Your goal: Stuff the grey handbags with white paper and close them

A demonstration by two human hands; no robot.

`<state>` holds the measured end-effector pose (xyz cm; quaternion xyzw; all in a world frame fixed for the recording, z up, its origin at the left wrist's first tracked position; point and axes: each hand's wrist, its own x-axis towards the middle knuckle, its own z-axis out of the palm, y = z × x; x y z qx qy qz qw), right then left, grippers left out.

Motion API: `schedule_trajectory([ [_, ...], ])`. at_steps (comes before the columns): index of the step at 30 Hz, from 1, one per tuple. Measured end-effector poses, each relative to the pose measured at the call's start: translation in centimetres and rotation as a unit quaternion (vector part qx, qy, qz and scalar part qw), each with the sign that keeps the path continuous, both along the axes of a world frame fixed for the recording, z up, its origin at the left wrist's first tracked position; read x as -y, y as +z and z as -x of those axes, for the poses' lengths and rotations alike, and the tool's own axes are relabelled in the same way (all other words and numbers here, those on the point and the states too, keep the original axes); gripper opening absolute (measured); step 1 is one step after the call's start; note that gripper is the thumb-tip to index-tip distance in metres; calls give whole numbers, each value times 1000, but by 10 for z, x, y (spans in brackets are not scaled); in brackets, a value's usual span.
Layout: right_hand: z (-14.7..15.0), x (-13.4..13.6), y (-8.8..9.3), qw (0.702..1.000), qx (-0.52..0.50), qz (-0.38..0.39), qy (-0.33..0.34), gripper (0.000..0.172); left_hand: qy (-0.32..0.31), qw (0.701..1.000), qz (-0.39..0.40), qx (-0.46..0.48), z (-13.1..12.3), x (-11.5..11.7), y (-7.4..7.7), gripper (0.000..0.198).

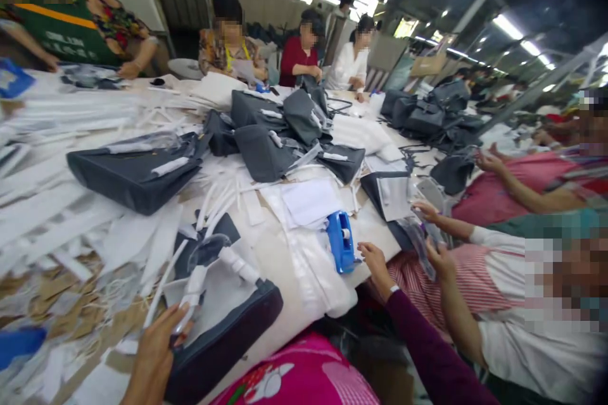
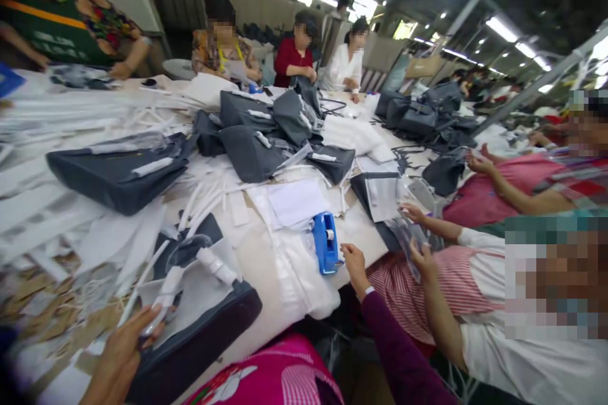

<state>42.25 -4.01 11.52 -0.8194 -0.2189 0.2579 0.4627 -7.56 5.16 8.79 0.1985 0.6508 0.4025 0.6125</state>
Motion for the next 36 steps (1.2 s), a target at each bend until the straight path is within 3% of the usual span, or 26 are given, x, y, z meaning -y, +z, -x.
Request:
schedule_trajectory([
  [3,-13,8,-8,1000,-24,20,5,35,4,1000,9,-13,-2,-1,1,35],
  [8,-9,-3,-17,999,-41,22,-13,32,-1,1000,12,-15,-4,0,8,32],
  [14,-8,0,-7,999,-40,-10,-24,31,-18,999,-25,-9,-5,1,10,34],
  [21,8,47,6,998,-54,-37,-14,38,8,998,-36,-47,-10,2,11,12],
  [27,26,84,-21,995,-96,-8,-25,29,11,996,-53,-74,-14,5,15,8],
  [31,24,80,-28,996,-75,6,-45,27,8,995,-53,-84,-14,4,14,18],
  [36,20,96,-15,996,-72,19,-50,21,-12,996,-61,-58,-4,3,2,37],
])
